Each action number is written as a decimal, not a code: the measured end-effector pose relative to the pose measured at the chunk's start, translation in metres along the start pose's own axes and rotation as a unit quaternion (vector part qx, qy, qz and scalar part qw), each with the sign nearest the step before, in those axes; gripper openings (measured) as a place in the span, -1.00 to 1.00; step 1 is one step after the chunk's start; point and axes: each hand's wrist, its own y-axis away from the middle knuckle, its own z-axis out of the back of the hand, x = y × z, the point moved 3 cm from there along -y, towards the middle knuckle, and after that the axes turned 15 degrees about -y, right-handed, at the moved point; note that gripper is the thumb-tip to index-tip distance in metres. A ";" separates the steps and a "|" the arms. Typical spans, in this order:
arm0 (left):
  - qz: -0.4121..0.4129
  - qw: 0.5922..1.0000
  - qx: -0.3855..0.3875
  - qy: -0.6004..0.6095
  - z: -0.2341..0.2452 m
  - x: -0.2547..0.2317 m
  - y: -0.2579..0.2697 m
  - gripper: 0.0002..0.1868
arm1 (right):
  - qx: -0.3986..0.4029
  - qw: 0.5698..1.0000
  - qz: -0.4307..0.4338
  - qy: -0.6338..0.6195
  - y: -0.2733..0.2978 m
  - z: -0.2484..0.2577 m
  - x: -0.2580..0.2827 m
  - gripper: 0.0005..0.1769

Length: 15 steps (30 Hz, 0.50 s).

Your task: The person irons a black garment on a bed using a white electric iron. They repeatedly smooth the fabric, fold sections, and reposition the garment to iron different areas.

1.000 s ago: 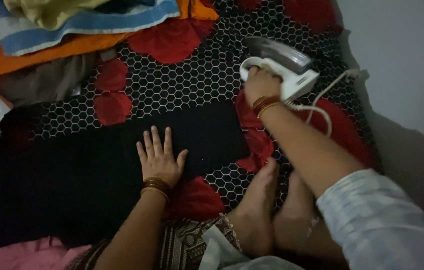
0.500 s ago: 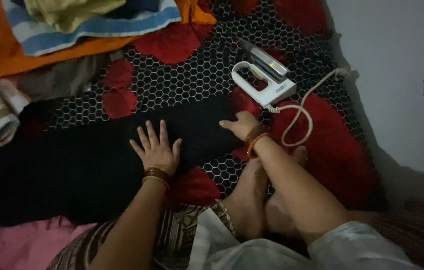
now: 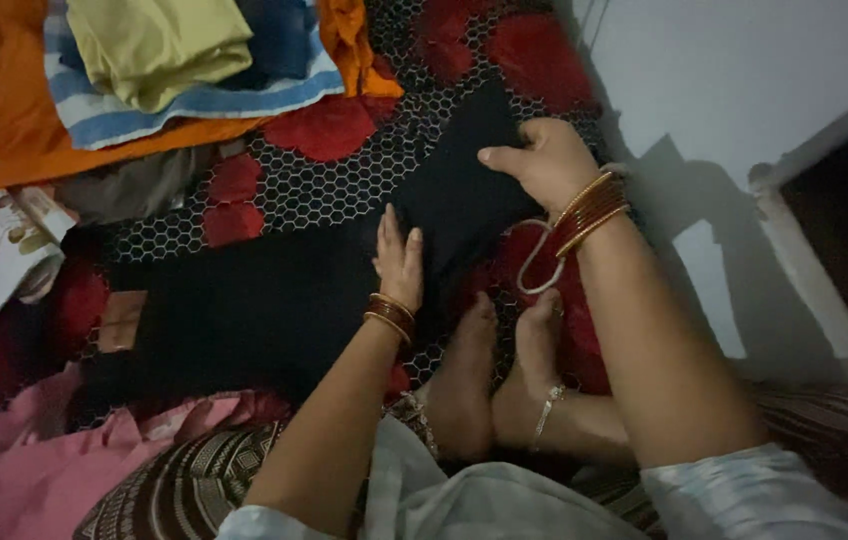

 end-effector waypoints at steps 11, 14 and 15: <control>0.257 0.871 0.195 0.370 0.151 0.060 0.007 -0.02 | 0.113 0.990 0.063 -0.063 0.010 -0.173 0.051 -0.43; 0.284 0.855 0.202 0.384 0.231 0.083 0.006 0.01 | 0.159 0.979 0.095 -0.082 0.021 -0.262 0.057 -0.48; 0.257 0.866 0.202 0.379 0.254 0.091 0.005 -0.01 | 0.149 0.981 0.110 -0.054 0.027 -0.290 0.056 -0.47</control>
